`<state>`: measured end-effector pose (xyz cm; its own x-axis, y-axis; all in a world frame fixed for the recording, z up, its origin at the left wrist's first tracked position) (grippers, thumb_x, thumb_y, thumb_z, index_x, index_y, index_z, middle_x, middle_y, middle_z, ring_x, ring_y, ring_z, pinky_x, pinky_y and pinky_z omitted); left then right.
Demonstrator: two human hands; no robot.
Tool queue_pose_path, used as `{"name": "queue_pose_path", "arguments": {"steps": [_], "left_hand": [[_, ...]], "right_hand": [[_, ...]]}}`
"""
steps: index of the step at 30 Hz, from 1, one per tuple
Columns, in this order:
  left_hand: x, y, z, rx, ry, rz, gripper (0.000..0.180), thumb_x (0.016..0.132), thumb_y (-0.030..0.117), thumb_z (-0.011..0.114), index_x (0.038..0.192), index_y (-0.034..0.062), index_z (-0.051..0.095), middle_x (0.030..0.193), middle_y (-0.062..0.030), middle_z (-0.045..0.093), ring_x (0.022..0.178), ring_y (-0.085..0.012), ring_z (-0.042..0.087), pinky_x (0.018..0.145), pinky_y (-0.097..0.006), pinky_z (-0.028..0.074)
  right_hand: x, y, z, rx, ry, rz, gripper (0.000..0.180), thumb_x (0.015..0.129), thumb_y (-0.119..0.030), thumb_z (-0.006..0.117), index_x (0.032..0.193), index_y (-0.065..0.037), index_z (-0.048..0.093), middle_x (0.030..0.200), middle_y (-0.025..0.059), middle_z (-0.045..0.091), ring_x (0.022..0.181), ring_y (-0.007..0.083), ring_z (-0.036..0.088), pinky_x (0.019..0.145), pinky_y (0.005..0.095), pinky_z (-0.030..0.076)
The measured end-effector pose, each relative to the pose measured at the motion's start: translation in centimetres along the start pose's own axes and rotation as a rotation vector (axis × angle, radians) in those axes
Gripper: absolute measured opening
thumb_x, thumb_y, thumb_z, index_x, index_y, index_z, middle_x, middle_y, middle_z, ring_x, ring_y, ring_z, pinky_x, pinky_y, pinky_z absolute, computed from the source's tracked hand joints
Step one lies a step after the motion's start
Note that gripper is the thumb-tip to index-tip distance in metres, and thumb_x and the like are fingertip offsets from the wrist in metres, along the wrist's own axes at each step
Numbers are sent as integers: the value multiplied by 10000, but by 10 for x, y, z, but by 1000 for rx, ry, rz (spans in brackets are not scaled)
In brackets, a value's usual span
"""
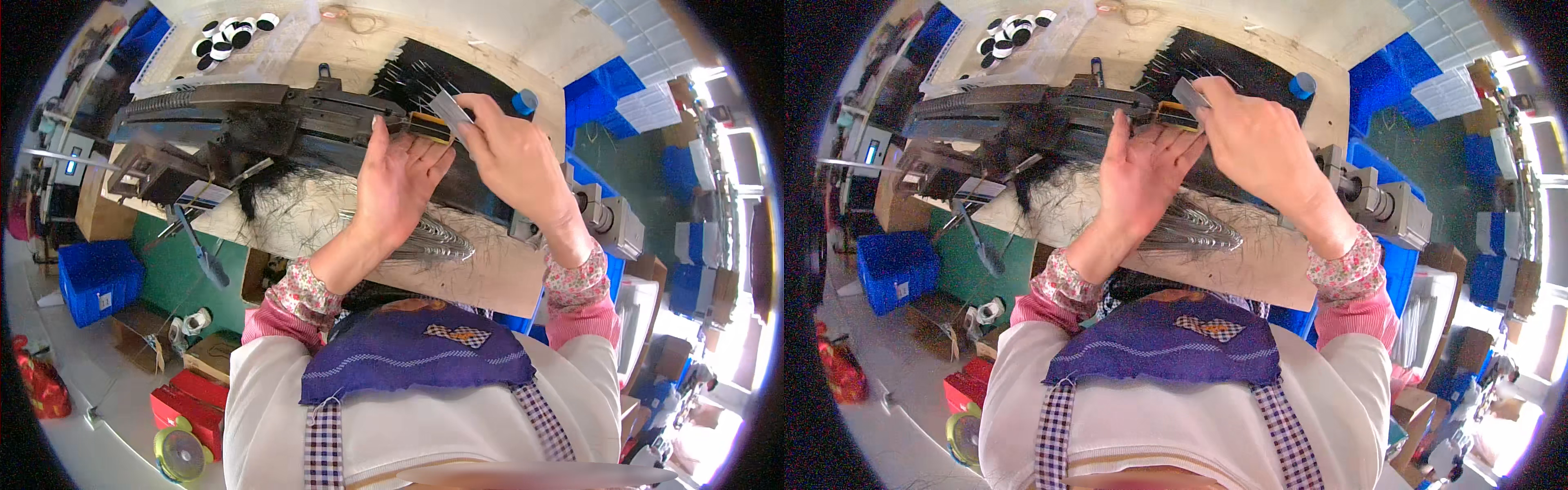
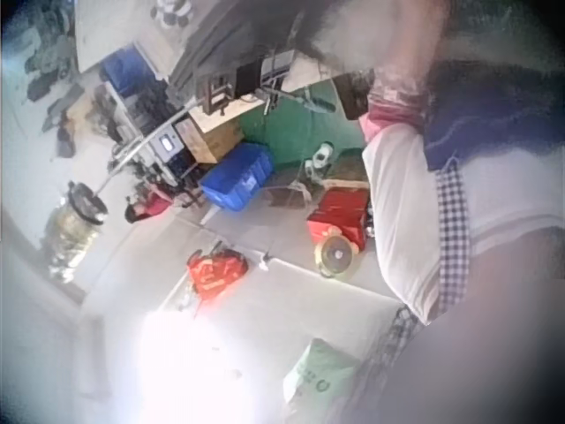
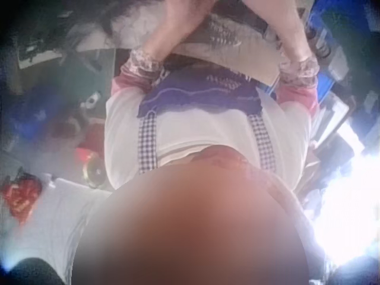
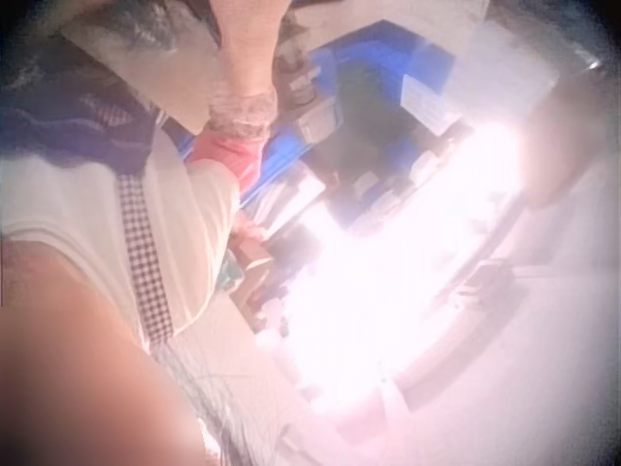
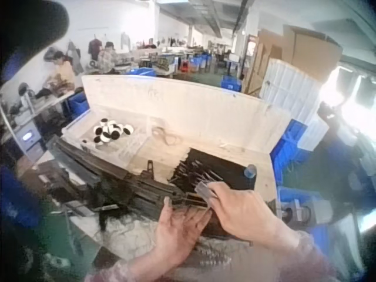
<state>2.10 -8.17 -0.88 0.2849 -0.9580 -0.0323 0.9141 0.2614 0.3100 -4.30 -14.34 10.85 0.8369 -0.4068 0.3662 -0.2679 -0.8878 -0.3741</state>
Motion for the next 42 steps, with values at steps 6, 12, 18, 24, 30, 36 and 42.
{"name": "queue_pose_path", "arguments": {"steps": [6, 12, 18, 24, 30, 36, 42], "left_hand": [[-2, 1, 6, -31, 142, -63, 503, 976, 486, 343, 1011, 12, 509, 1001, -88, 546, 1116, -250, 496, 1059, -398, 319], [3, 4, -1, 103, 230, -66, 335, 977, 355, 408, 947, 51, 547, 877, -32, 554, 957, -193, 544, 943, -360, 397], [6, -19, -23, 119, 147, -39, 146, 946, 217, 502, 958, 77, 541, 971, -27, 584, 975, -160, 542, 944, -344, 405], [-9, -54, -47, 281, 372, -83, 200, 892, 217, 595, 1014, 76, 523, 1079, -38, 550, 1081, -176, 489, 972, -334, 371], [-101, 7, -13, 457, -58, -209, 567, 880, 142, 574, 1386, -11, 369, 1442, -219, 348, 1298, -339, 404, 1087, -404, 293], [-251, 247, -123, 2904, 1168, 617, 768, 798, 305, 664, 1448, 118, 301, 1471, -257, 261, 1361, -399, 273, 1034, -626, 252], [-305, 288, -150, 2246, 1589, 358, 812, 804, 300, 688, 1438, 37, 256, 1146, -231, 612, 1019, -389, 613, 824, -441, 489]], "right_hand": [[-7, -27, 23, -329, -79, -188, 192, 713, -37, 571, 877, 52, 530, 606, 158, 597, 601, 316, 650, 501, 390, 508], [-8, -22, 35, -432, -58, -265, 190, 702, -91, 615, 817, 36, 531, 591, 123, 607, 585, 267, 659, 477, 339, 509], [-53, -6, 22, -79, -124, -55, 241, 815, -63, 528, 1047, -29, 476, 804, 182, 612, 735, 377, 615, 595, 427, 507], [-149, 0, 92, -82, -498, -134, 144, 789, -83, 549, 932, -68, 561, 854, 103, 605, 794, 266, 629, 663, 390, 499], [-151, 13, 108, -2, -435, -150, 142, 748, -95, 583, 889, -94, 565, 815, 74, 599, 773, 268, 623, 655, 380, 488], [-150, 30, 92, 376, -340, -80, 206, 726, -32, 608, 925, -57, 560, 825, 85, 607, 747, 267, 611, 670, 352, 481], [-152, 53, 70, 585, -253, 273, 195, 790, -23, 613, 980, -19, 570, 899, 125, 616, 830, 227, 640, 731, 315, 492]]}}
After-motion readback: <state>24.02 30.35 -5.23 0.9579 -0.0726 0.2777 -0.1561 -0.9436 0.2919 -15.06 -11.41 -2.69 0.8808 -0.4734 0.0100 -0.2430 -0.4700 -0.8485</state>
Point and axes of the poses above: each hand's wrist, its own x-axis towards the middle knuckle, its own z-axis out of the palm, y = z × x, the point moved 8 cm from there along x, towards the middle knuckle
